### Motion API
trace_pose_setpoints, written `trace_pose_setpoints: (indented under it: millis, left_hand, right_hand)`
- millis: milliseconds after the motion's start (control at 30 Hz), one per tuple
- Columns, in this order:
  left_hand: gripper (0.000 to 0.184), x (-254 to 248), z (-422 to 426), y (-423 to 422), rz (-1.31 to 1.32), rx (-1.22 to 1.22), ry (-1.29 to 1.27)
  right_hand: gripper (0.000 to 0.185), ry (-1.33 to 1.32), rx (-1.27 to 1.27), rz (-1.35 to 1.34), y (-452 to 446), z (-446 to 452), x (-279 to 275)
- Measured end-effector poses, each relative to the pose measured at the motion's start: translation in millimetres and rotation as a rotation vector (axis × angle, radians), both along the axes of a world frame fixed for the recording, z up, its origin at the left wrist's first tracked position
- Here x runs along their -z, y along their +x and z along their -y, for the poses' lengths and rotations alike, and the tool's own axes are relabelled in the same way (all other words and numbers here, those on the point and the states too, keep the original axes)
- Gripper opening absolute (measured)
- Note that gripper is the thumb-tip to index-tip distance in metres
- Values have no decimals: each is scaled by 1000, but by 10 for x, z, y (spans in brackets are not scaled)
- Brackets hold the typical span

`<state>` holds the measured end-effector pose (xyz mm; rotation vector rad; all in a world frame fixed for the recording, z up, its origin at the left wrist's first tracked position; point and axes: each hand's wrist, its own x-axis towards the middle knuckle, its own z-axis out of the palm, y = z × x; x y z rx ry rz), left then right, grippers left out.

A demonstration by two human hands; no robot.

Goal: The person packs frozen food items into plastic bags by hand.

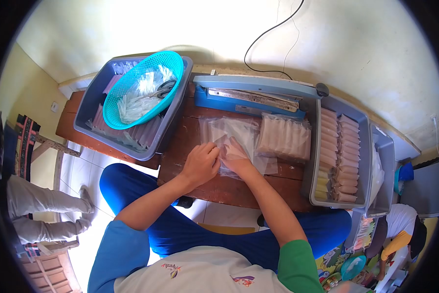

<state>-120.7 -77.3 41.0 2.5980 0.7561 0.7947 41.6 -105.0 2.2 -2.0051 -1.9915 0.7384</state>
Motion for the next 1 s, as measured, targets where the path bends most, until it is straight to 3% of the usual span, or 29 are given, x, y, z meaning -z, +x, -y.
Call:
trace_pose_setpoints:
  millis: [167, 300, 433, 633, 833, 900, 933, 1000]
  left_hand:
    - [11, 8, 9, 0, -25, 8, -18]
    - [12, 16, 5, 5, -48, 6, -18]
    - [12, 37, 15, 5, -36, 15, -19]
    - [13, 45, 21, 10, -40, 16, -18]
    - [13, 27, 19, 5, -60, 31, -20]
    - [13, 21, 22, -2, -54, 18, -35]
    - [13, 14, 27, -5, -54, 25, -36]
    - [15, -17, 33, 0, -59, 26, -14]
  right_hand:
    - [48, 129, -41, -3, 69, -39, 490]
    - [54, 93, 72, -147, 29, -4, 261]
    - [60, 52, -34, -118, 65, -74, 332]
    - [65, -44, 99, -62, -34, -47, 77]
    - [67, 77, 98, -88, -29, 18, 304]
    - [75, 353, 81, -130, -65, 144, 292]
    - [75, 353, 89, -129, -70, 207, 250]
    - [62, 272, 142, -230, -58, 354, 111]
